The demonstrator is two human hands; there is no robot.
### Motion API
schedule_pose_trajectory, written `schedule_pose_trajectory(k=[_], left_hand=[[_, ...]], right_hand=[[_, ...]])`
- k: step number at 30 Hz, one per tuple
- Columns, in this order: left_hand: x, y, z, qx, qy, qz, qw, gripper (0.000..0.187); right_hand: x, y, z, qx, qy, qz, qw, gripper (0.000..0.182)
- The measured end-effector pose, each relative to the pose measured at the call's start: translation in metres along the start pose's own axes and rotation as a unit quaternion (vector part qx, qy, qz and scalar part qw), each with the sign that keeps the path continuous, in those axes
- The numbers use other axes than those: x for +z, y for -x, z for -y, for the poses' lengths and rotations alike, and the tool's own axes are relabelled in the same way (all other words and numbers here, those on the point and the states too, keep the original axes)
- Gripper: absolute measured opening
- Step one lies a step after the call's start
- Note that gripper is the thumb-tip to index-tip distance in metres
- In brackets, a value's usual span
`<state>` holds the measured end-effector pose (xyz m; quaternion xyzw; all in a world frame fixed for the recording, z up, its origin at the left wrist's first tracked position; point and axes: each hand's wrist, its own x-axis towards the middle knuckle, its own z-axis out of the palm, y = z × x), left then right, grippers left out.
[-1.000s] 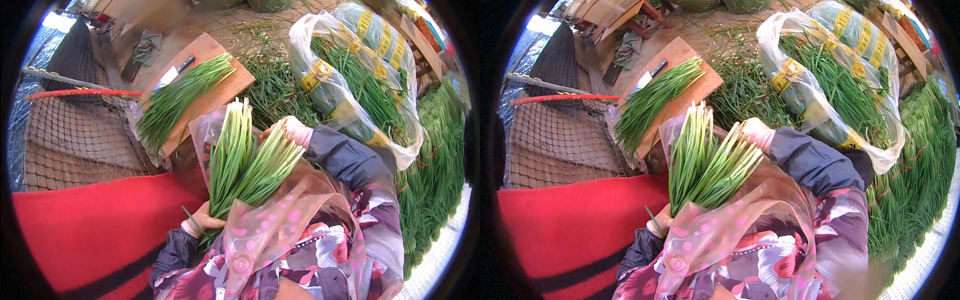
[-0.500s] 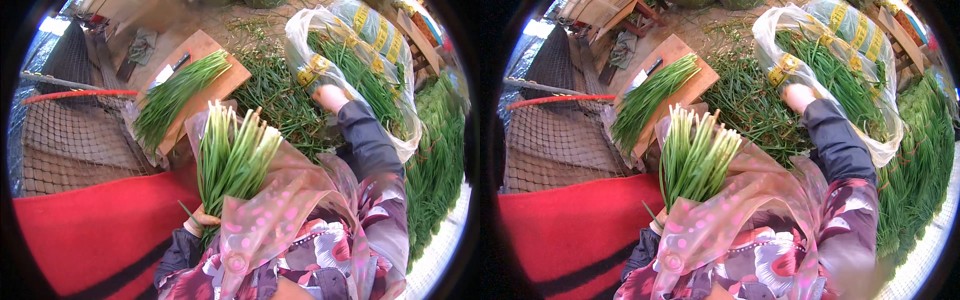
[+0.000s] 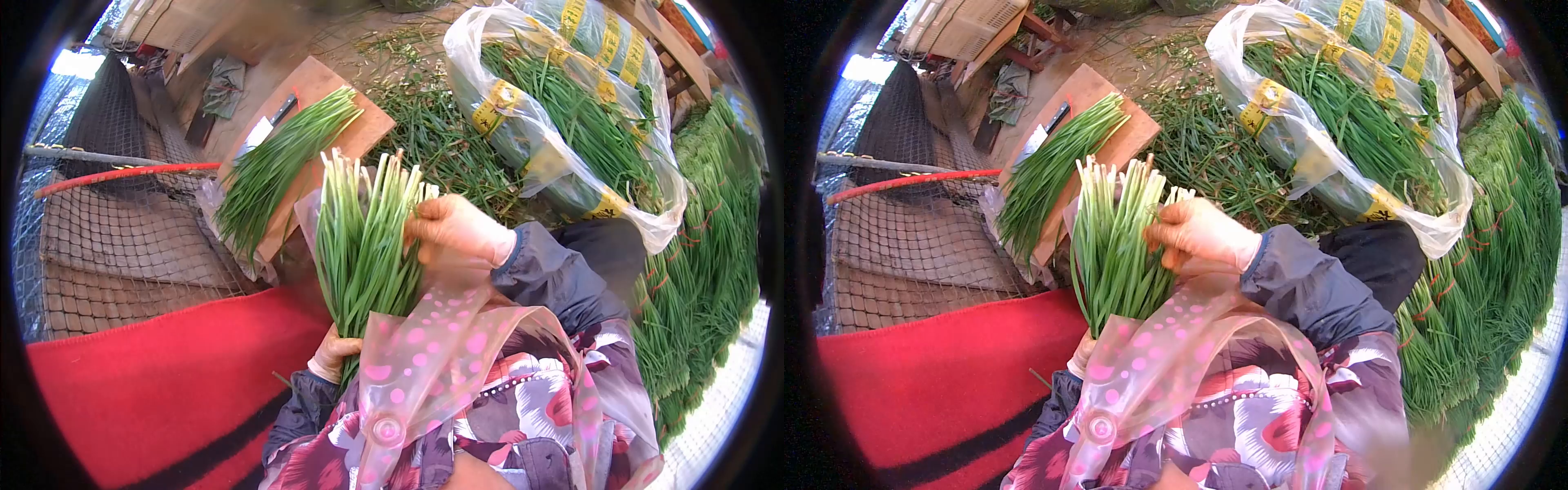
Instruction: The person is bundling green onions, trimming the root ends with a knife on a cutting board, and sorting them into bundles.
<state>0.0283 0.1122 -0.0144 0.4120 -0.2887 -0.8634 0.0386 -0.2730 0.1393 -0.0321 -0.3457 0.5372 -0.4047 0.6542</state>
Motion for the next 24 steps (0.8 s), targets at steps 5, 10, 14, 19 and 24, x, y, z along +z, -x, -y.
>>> schedule_pose_trajectory(k=[5, 10, 14, 19, 24], left_hand=[[-0.025, -0.003, 0.028, 0.027, 0.071, 0.021, 0.997, 0.064], [-0.034, -0.003, 0.027, 0.024, 0.08, 0.043, 0.996, 0.06], [-0.018, -0.005, 0.022, 0.026, 0.065, 0.022, 0.997, 0.06], [-0.019, 0.001, 0.024, 0.038, 0.013, 0.002, 0.999, 0.062], [0.008, 0.005, -0.003, 0.038, -0.081, -0.058, 0.994, 0.053]], right_hand=[[-0.077, -0.007, -0.016, -0.219, -0.173, -0.262, 0.924, 0.024], [-0.1, 0.009, -0.004, 0.058, 0.41, -0.231, 0.88, 0.051], [-0.033, 0.008, 0.025, -0.044, 0.34, -0.049, 0.938, 0.042], [-0.073, -0.05, -0.056, -0.068, 0.637, -0.187, 0.745, 0.016], [-0.07, 0.027, 0.025, 0.091, 0.212, -0.247, 0.941, 0.031]])
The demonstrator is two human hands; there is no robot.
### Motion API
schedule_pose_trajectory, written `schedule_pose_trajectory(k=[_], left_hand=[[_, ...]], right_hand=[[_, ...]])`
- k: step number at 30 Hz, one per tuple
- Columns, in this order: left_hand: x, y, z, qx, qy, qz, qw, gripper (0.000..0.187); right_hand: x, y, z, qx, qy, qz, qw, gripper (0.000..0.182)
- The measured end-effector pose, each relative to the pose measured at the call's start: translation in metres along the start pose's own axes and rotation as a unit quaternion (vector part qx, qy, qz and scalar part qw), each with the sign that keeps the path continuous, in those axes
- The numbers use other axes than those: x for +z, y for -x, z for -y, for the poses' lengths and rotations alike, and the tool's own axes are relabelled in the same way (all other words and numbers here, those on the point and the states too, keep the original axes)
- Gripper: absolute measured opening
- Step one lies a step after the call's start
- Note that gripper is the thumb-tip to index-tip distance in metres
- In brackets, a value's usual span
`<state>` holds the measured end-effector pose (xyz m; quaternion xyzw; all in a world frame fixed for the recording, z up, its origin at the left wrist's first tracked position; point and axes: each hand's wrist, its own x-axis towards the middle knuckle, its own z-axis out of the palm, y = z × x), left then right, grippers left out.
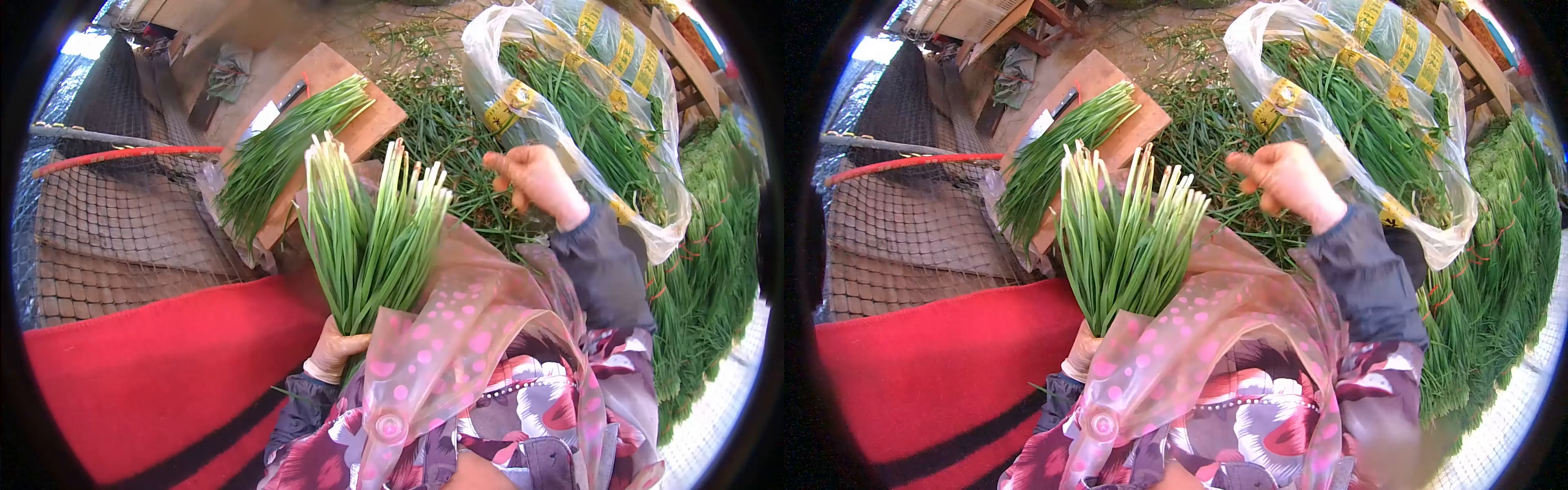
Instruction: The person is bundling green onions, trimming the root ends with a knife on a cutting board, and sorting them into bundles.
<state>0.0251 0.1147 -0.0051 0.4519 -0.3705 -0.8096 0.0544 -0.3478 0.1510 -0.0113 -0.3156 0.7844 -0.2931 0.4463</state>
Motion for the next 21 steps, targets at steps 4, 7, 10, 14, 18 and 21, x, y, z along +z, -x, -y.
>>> schedule_pose_trajectory(k=[4, 7, 10, 14, 18, 21], left_hand=[[0.012, -0.009, 0.002, 0.066, 0.034, -0.009, 0.997, 0.048], [0.019, -0.007, -0.003, 0.082, 0.019, -0.015, 0.996, 0.049], [0.011, -0.009, 0.006, 0.089, 0.011, -0.018, 0.996, 0.05], [0.007, -0.019, 0.011, 0.096, -0.021, -0.012, 0.995, 0.054], [0.005, -0.018, 0.01, 0.078, 0.002, 0.003, 0.997, 0.059], [0.0, -0.02, 0.013, 0.116, -0.008, 0.0, 0.993, 0.06]], right_hand=[[0.042, 0.031, 0.02, -0.201, -0.001, 0.053, 0.978, 0.038], [0.083, 0.018, 0.017, -0.322, -0.002, 0.019, 0.947, 0.023], [0.075, 0.031, 0.024, -0.182, -0.004, 0.12, 0.976, 0.016], [0.035, 0.062, 0.038, -0.058, -0.297, 0.378, 0.875, 0.013], [-0.003, 0.019, -0.011, -0.21, -0.472, 0.237, 0.823, 0.038], [0.015, 0.002, -0.05, -0.088, 0.313, 0.111, 0.939, 0.086]])
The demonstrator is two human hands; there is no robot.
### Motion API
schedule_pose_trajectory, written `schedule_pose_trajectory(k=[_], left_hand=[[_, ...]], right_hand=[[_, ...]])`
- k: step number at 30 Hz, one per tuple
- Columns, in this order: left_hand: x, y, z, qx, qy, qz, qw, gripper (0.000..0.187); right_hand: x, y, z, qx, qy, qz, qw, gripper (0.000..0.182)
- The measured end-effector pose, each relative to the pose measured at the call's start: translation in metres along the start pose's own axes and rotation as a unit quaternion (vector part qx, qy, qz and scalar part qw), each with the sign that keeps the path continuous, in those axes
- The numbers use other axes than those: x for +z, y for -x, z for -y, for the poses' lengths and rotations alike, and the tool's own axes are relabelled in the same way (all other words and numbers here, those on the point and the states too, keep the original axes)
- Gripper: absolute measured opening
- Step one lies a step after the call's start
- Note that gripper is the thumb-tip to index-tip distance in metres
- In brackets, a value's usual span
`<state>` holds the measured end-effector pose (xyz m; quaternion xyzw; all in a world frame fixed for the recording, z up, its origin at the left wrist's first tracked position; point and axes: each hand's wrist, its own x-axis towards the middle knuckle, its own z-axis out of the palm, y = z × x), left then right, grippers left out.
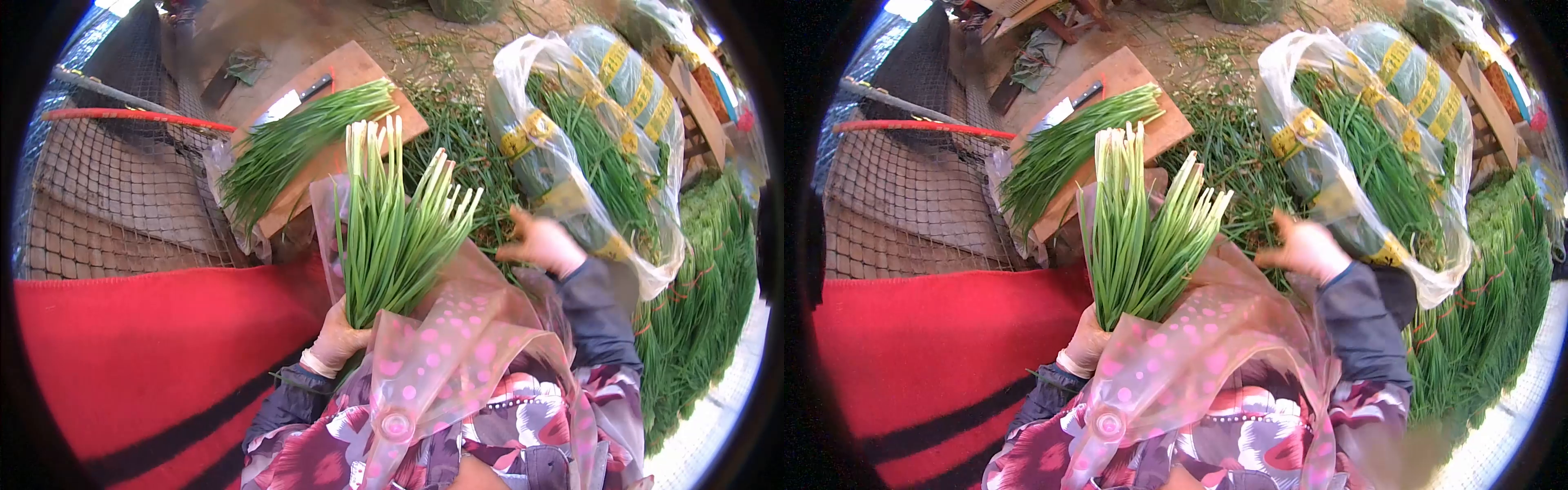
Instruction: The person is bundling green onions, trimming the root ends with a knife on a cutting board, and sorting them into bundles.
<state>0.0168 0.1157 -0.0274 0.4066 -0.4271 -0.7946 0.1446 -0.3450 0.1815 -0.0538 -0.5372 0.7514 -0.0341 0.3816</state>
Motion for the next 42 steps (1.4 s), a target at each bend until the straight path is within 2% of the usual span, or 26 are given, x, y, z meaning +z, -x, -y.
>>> schedule_pose_trajectory(k=[1, 2, 3, 4, 6, 7, 9, 10, 12, 14, 15, 16, 18, 20, 22, 24, 25, 26, 27, 28, 30, 31, 33, 35, 38, 42], left_hand=[[0.003, 0.001, -0.006, -0.008, -0.004, -0.006, 1.0, 0.061], [0.003, -0.001, -0.005, -0.004, 0.002, -0.006, 1.0, 0.061], [0.003, -0.003, -0.004, 0.004, -0.002, 0.006, 1.0, 0.06], [0.003, -0.005, -0.003, 0.01, -0.007, 0.018, 1.0, 0.06], [0.007, -0.007, -0.003, 0.013, -0.002, 0.012, 1.0, 0.06], [0.007, -0.01, -0.004, 0.02, 0.001, 0.009, 1.0, 0.06], [0.004, -0.013, -0.001, 0.027, 0.004, 0.007, 1.0, 0.059], [0.004, -0.014, 0.002, 0.033, 0.01, -0.001, 0.999, 0.058], [0.005, -0.015, 0.003, 0.031, 0.016, -0.003, 0.999, 0.058], [0.006, -0.018, 0.005, 0.028, 0.018, 0.001, 0.999, 0.057], [0.007, -0.019, 0.006, 0.031, 0.014, 0.004, 0.999, 0.057], [0.008, -0.02, 0.006, 0.037, 0.009, 0.005, 0.999, 0.056], [0.006, -0.02, 0.005, 0.026, 0.013, 0.008, 1.0, 0.056], [0.006, -0.017, -0.002, 0.013, 0.018, 0.007, 1.0, 0.055], [0.011, -0.016, -0.01, 0.0, 0.047, 0.01, 0.999, 0.054], [0.007, -0.016, -0.007, -0.003, 0.049, 0.012, 0.999, 0.054], [0.004, -0.017, -0.008, -0.004, 0.048, 0.017, 0.999, 0.054], [0.003, -0.017, -0.009, 0.001, 0.058, 0.026, 0.998, 0.055], [0.003, -0.018, -0.012, 0.002, 0.054, 0.045, 0.998, 0.055], [0.004, -0.018, -0.016, 0.001, 0.052, 0.063, 0.997, 0.056], [0.004, -0.02, -0.025, 0.017, 0.083, 0.091, 0.992, 0.056], [-0.001, -0.025, -0.024, 0.016, 0.055, 0.114, 0.992, 0.057], [-0.011, -0.031, -0.032, 0.003, 0.036, 0.143, 0.989, 0.059], [-0.024, -0.035, -0.09, 0.039, -0.047, 0.14, 0.988, 0.061], [-0.072, -0.054, -0.172, 0.058, -0.143, 0.133, 0.979, 0.066], [-0.139, -0.107, -0.257, -0.029, -0.294, 0.193, 0.936, 0.06]], right_hand=[[0.037, -0.012, -0.024, -0.037, -0.224, 0.076, 0.971, 0.103], [0.053, -0.013, -0.017, -0.042, -0.451, 0.175, 0.874, 0.112], [0.055, -0.005, 0.007, -0.094, -0.599, 0.179, 0.775, 0.112], [0.065, -0.011, 0.021, -0.153, -0.662, 0.181, 0.711, 0.113], [0.044, -0.001, 0.062, -0.202, -0.722, 0.162, 0.642, 0.089], [0.039, -0.003, 0.06, -0.204, -0.723, 0.157, 0.641, 0.089], [0.031, -0.005, 0.053, -0.039, -0.497, 0.06, 0.865, 0.055], [0.031, -0.003, 0.05, 0.018, -0.455, 0.015, 0.89, 0.029], [0.028, 0.008, 0.048, 0.018, -0.495, -0.029, 0.868, 0.028], [0.019, 0.02, 0.068, -0.064, -0.292, -0.108, 0.948, 0.041], [0.013, 0.023, 0.085, -0.052, -0.248, -0.088, 0.963, 0.04], [0.025, 0.013, 0.091, -0.142, -0.256, -0.128, 0.948, 0.032], [0.031, 0.013, 0.092, -0.193, -0.331, -0.015, 0.924, 0.024], [-0.015, 0.04, 0.109, -0.232, -0.319, 0.141, 0.908, 0.024], [-0.04, 0.058, 0.083, -0.227, -0.504, 0.184, 0.813, 0.022], [-0.012, 0.032, 0.024, -0.267, -0.689, 0.123, 0.663, 0.025], [-0.004, 0.018, 0.024, -0.043, -0.482, 0.061, 0.873, 0.038], [0.026, 0.002, 0.001, -0.089, -0.171, 0.019, 0.981, 0.057], [0.039, -0.002, -0.004, -0.037, -0.14, 0.097, 0.985, 0.077], [0.055, -0.006, -0.001, -0.061, -0.401, 0.2, 0.892, 0.095], [0.061, -0.007, 0.038, -0.163, -0.622, 0.288, 0.709, 0.092], [0.06, -0.011, 0.054, -0.164, -0.617, 0.293, 0.712, 0.092], [0.053, -0.019, 0.09, -0.247, -0.684, 0.207, 0.655, 0.092], [0.021, -0.019, 0.142, -0.237, -0.699, 0.159, 0.655, 0.091], [0.0, -0.066, 0.196, -0.297, -0.706, 0.125, 0.63, 0.07], [-0.001, -0.134, 0.244, -0.338, -0.734, 0.076, 0.584, 0.056]])
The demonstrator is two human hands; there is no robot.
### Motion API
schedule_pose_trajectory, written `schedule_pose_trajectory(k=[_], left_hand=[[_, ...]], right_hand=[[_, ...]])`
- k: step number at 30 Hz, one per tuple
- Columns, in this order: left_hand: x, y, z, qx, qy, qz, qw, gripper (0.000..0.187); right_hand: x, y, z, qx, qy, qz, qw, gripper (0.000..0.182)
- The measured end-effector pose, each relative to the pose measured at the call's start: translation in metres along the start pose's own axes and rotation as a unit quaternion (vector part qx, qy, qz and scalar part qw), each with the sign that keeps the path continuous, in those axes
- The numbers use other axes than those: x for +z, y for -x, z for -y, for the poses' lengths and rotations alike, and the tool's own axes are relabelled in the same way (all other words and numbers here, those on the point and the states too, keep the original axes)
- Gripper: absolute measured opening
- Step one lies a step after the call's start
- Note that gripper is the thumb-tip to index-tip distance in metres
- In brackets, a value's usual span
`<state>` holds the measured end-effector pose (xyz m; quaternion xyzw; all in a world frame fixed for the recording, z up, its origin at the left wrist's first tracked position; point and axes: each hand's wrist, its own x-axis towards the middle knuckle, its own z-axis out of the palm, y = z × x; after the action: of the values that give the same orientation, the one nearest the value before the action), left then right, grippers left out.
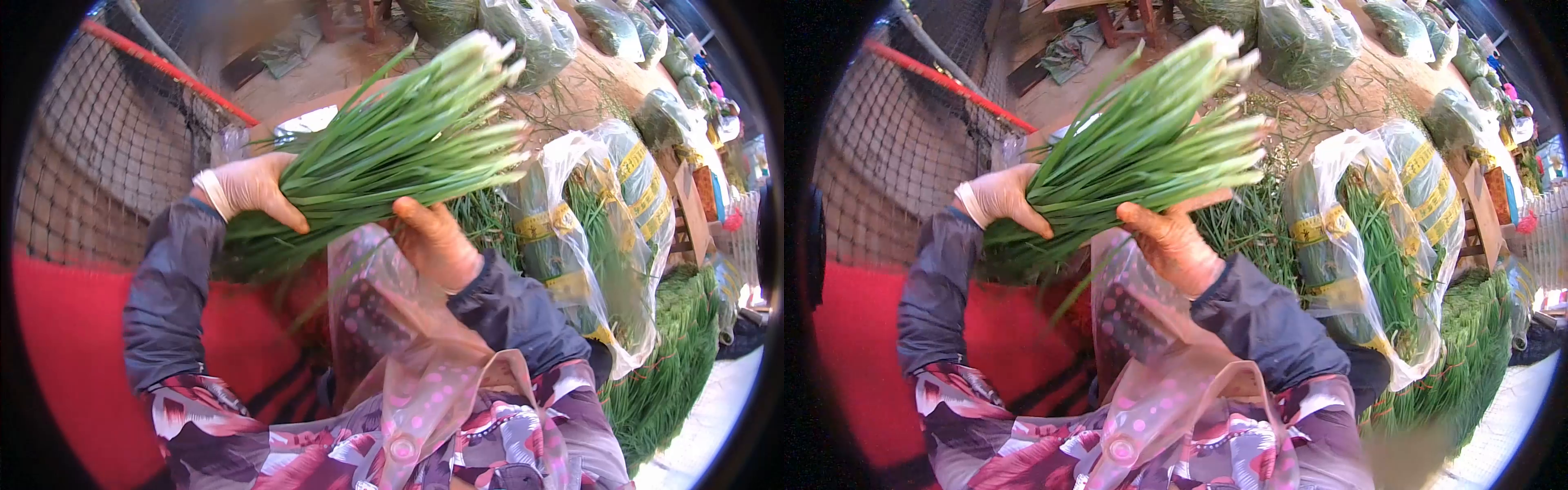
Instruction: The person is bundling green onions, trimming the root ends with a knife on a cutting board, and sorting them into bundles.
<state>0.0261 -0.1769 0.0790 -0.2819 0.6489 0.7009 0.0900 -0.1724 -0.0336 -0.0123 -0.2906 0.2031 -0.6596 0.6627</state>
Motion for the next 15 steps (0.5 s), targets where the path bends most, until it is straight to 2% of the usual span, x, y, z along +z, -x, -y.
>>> schedule_pose_trajectory(k=[2, 4, 5, 6, 8, 12, 15], left_hand=[[-0.044, -0.028, 0.004, -0.038, -0.19, 0.0, 0.981, 0.064], [-0.073, -0.068, 0.018, -0.122, -0.3, -0.018, 0.946, 0.061], [-0.097, -0.098, 0.05, -0.147, -0.386, -0.043, 0.91, 0.067], [-0.104, -0.118, 0.06, -0.177, -0.48, -0.084, 0.855, 0.072], [-0.112, -0.155, 0.067, -0.262, -0.551, -0.082, 0.788, 0.075], [-0.14, -0.175, 0.075, -0.253, -0.519, -0.063, 0.814, 0.075], [-0.152, -0.163, 0.073, -0.145, -0.5, -0.135, 0.843, 0.083]], right_hand=[[-0.023, -0.018, -0.022, 0.011, -0.036, -0.013, 0.999, 0.047], [-0.064, -0.03, -0.048, 0.094, -0.049, -0.103, 0.989, 0.047], [-0.095, -0.035, -0.067, 0.159, -0.058, -0.177, 0.97, 0.047], [-0.111, -0.04, -0.068, 0.206, -0.101, -0.207, 0.951, 0.055], [-0.133, -0.045, -0.074, 0.277, -0.087, -0.274, 0.917, 0.053], [-0.137, -0.059, -0.069, 0.241, -0.059, -0.282, 0.927, 0.049], [-0.155, -0.077, -0.069, 0.199, -0.07, -0.283, 0.936, 0.046]])
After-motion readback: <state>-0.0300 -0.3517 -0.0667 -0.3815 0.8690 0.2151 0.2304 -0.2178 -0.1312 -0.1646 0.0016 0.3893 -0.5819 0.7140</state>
